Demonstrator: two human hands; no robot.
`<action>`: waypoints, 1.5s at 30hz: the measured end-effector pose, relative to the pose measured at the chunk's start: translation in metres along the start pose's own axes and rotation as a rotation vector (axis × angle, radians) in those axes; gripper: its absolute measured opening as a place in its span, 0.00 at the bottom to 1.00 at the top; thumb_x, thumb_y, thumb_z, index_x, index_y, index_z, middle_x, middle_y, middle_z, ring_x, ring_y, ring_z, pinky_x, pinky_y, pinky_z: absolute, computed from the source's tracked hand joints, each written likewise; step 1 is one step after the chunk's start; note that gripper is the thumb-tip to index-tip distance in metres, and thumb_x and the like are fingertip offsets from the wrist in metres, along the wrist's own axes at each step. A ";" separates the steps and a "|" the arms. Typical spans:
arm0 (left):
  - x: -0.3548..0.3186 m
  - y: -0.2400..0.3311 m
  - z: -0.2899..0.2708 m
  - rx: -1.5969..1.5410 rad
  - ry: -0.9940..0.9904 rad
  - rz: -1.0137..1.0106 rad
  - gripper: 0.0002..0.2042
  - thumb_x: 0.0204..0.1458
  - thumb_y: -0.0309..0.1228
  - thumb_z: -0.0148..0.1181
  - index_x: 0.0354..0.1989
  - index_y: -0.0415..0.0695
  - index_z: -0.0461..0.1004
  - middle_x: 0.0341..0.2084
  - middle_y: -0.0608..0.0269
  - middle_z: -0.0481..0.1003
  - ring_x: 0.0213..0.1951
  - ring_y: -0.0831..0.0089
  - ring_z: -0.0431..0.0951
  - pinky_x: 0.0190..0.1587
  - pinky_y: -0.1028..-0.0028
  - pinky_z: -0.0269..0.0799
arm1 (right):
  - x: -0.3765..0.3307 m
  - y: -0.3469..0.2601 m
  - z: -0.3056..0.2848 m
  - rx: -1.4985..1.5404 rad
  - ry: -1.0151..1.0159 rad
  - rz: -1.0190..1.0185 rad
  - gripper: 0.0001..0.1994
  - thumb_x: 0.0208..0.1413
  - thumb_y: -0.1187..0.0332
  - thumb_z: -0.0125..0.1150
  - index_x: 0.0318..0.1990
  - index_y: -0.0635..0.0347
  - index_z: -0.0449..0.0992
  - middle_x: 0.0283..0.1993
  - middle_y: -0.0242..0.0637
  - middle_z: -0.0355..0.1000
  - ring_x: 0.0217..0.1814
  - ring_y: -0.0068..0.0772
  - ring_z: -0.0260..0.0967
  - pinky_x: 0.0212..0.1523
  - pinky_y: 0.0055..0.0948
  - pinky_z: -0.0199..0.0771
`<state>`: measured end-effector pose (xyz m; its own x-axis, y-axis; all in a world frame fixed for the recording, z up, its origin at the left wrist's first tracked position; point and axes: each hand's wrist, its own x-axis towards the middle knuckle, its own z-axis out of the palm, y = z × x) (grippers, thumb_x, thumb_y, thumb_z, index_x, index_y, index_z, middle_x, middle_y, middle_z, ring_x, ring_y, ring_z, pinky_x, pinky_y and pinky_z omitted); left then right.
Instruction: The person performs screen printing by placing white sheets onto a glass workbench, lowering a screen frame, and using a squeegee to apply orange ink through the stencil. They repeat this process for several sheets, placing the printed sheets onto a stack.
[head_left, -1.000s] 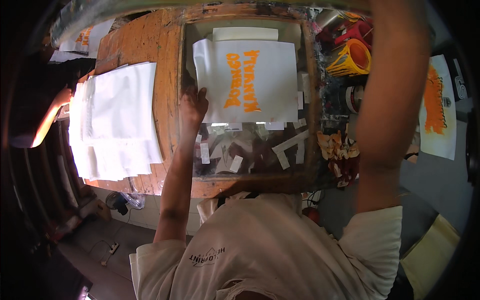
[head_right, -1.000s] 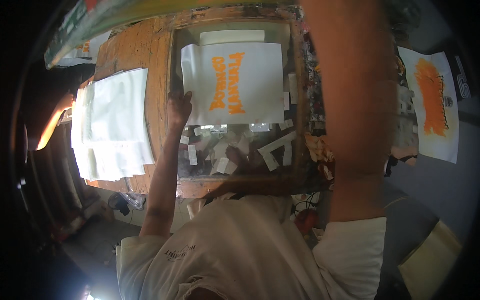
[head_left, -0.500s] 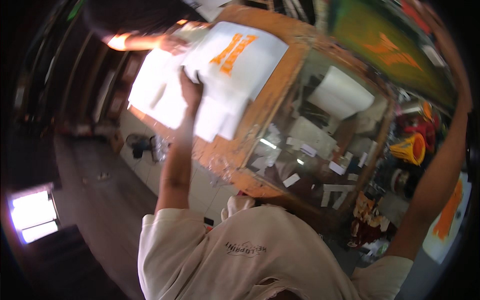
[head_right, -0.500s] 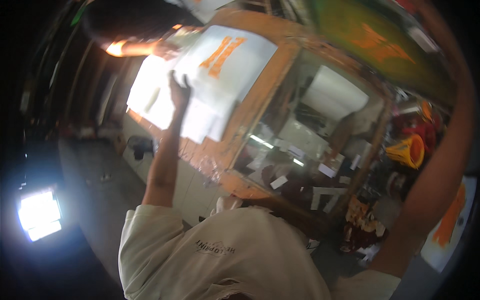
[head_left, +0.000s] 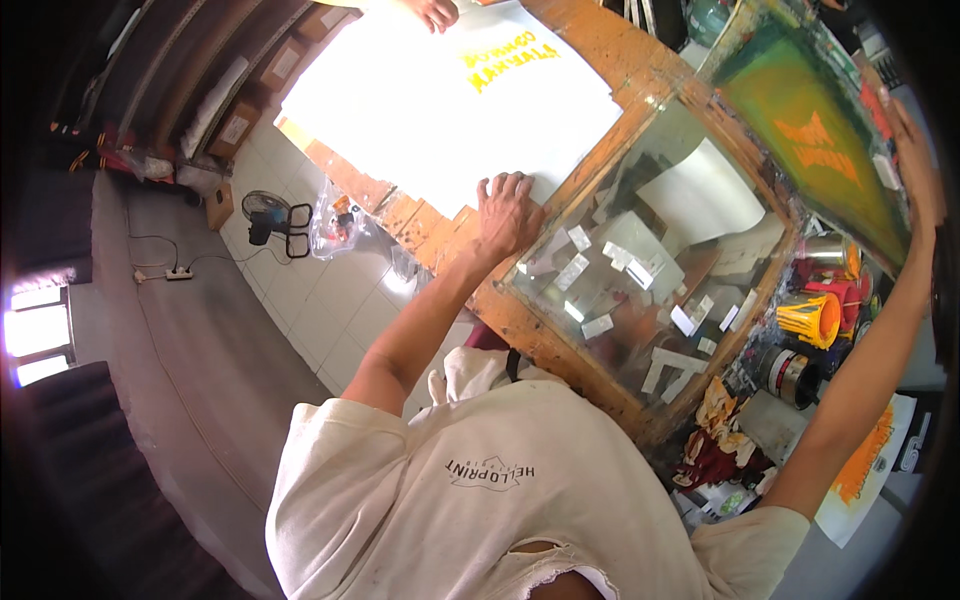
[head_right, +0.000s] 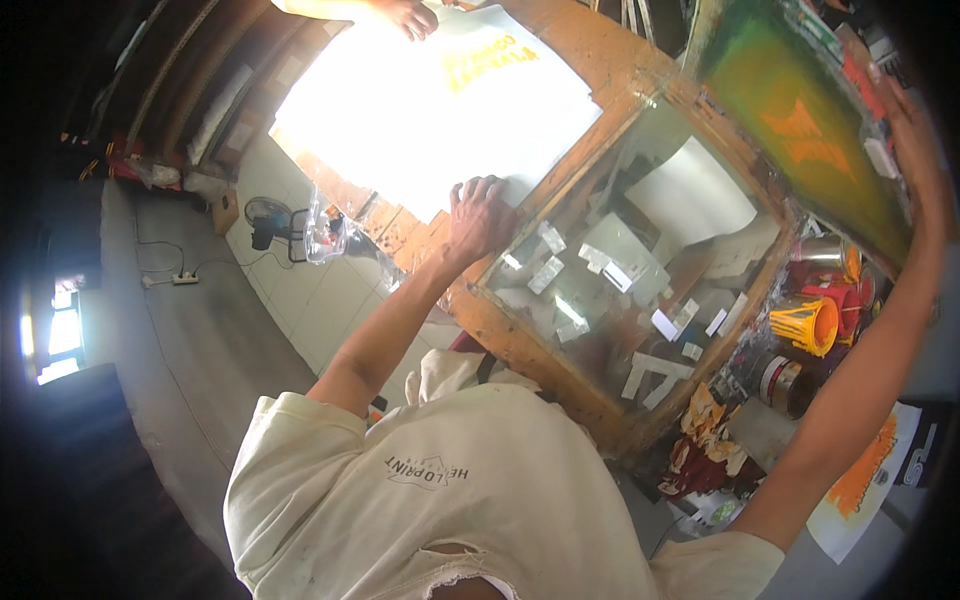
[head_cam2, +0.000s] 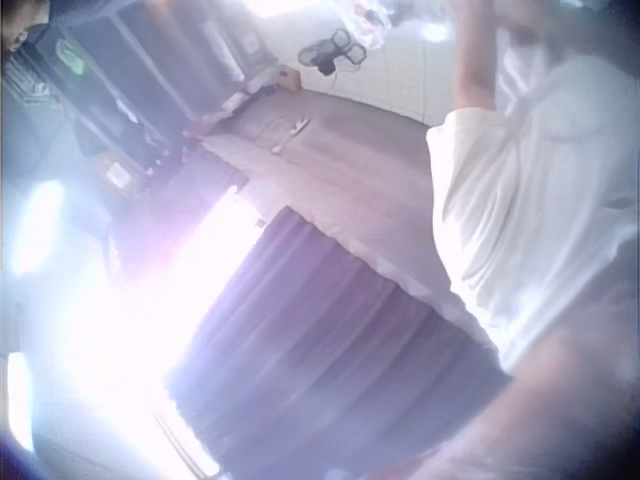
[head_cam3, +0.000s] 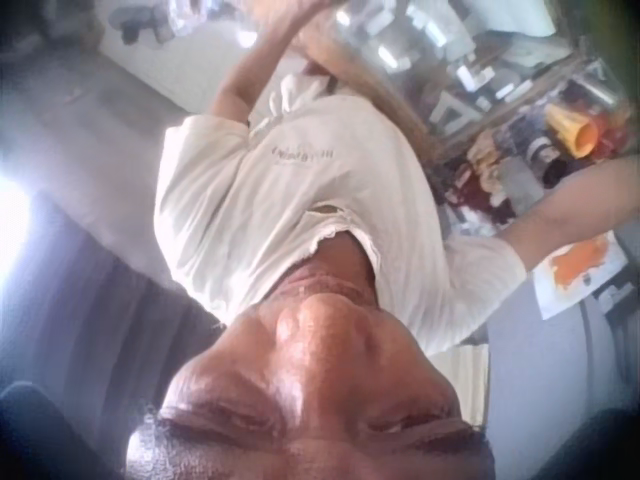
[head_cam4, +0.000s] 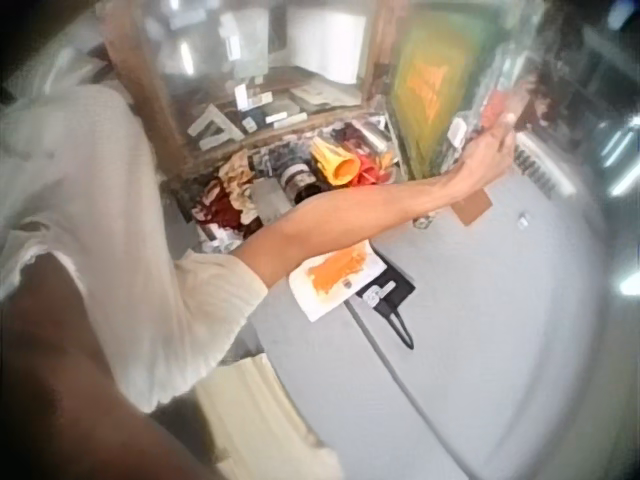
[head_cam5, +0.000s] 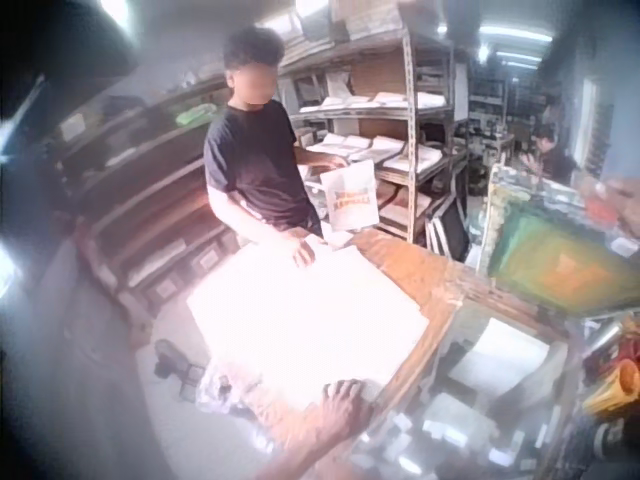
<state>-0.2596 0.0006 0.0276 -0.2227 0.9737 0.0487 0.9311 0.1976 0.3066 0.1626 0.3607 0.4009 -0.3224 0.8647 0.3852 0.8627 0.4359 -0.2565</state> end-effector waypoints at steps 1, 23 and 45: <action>0.000 -0.001 0.001 0.035 0.035 0.018 0.33 0.60 0.50 0.58 0.68 0.40 0.63 0.68 0.51 0.62 0.67 0.51 0.61 0.68 0.43 0.51 | -0.007 -0.011 0.003 0.038 -0.008 0.011 0.32 0.63 0.40 0.56 0.60 0.59 0.77 0.55 0.46 0.77 0.60 0.40 0.73 0.64 0.36 0.64; 0.149 -0.126 -0.069 -0.369 0.312 -1.179 0.40 0.44 0.42 0.76 0.59 0.31 0.60 0.55 0.42 0.67 0.59 0.51 0.66 0.62 0.53 0.63 | -0.065 -0.052 0.001 0.211 -0.090 0.192 0.29 0.69 0.48 0.55 0.63 0.67 0.73 0.61 0.45 0.74 0.64 0.36 0.68 0.68 0.33 0.59; 0.140 -0.108 -0.060 -1.088 0.516 -1.078 0.22 0.44 0.30 0.78 0.38 0.24 0.73 0.38 0.41 0.78 0.41 0.59 0.80 0.40 0.61 0.77 | -0.077 -0.099 -0.005 0.135 -0.061 0.110 0.27 0.69 0.49 0.55 0.60 0.66 0.74 0.57 0.48 0.76 0.60 0.39 0.71 0.64 0.32 0.63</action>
<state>-0.4086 0.1092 0.0584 -0.8814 0.2580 -0.3958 -0.3003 0.3407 0.8909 0.1037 0.2495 0.4008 -0.2555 0.9207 0.2951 0.8350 0.3640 -0.4126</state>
